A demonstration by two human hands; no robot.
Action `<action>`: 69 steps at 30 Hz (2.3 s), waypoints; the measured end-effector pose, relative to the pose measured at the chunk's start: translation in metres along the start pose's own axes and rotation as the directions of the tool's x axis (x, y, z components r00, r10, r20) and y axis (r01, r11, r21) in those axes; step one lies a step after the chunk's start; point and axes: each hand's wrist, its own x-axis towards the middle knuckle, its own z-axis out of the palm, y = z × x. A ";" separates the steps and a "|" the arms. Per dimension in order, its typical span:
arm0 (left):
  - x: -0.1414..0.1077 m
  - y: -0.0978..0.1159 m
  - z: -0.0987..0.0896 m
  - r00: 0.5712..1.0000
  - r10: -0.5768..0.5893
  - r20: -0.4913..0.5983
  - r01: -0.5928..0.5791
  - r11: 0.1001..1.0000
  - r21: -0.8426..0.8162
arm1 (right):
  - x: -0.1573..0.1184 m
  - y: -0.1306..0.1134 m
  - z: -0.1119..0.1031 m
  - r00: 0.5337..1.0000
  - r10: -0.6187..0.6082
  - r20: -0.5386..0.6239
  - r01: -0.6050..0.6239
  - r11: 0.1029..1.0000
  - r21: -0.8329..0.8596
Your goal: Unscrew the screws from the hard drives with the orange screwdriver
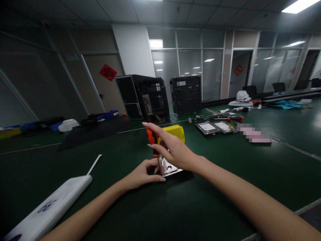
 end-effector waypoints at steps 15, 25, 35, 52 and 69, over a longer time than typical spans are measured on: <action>0.001 -0.003 -0.001 1.000 -0.017 -0.001 0.017 0.997 0.072 | 0.002 0.004 0.004 0.998 -0.016 -0.057 0.018 0.999 0.034; 0.002 -0.006 0.000 1.000 0.020 -0.009 -0.020 0.999 0.046 | 0.004 -0.002 0.005 0.997 -0.067 -0.032 0.070 0.991 0.117; 0.002 -0.003 0.000 1.000 -0.022 -0.012 0.022 1.000 0.015 | 0.002 -0.004 0.008 0.999 -0.046 -0.020 0.048 0.986 0.161; 0.001 -0.003 -0.001 0.999 -0.034 0.000 0.034 0.999 0.006 | 0.003 0.001 0.014 0.990 -0.084 -0.116 0.097 0.989 0.110; 0.001 -0.004 -0.002 0.999 -0.047 0.009 0.047 0.999 0.019 | 0.002 -0.002 0.012 0.990 -0.092 -0.104 0.102 0.990 0.101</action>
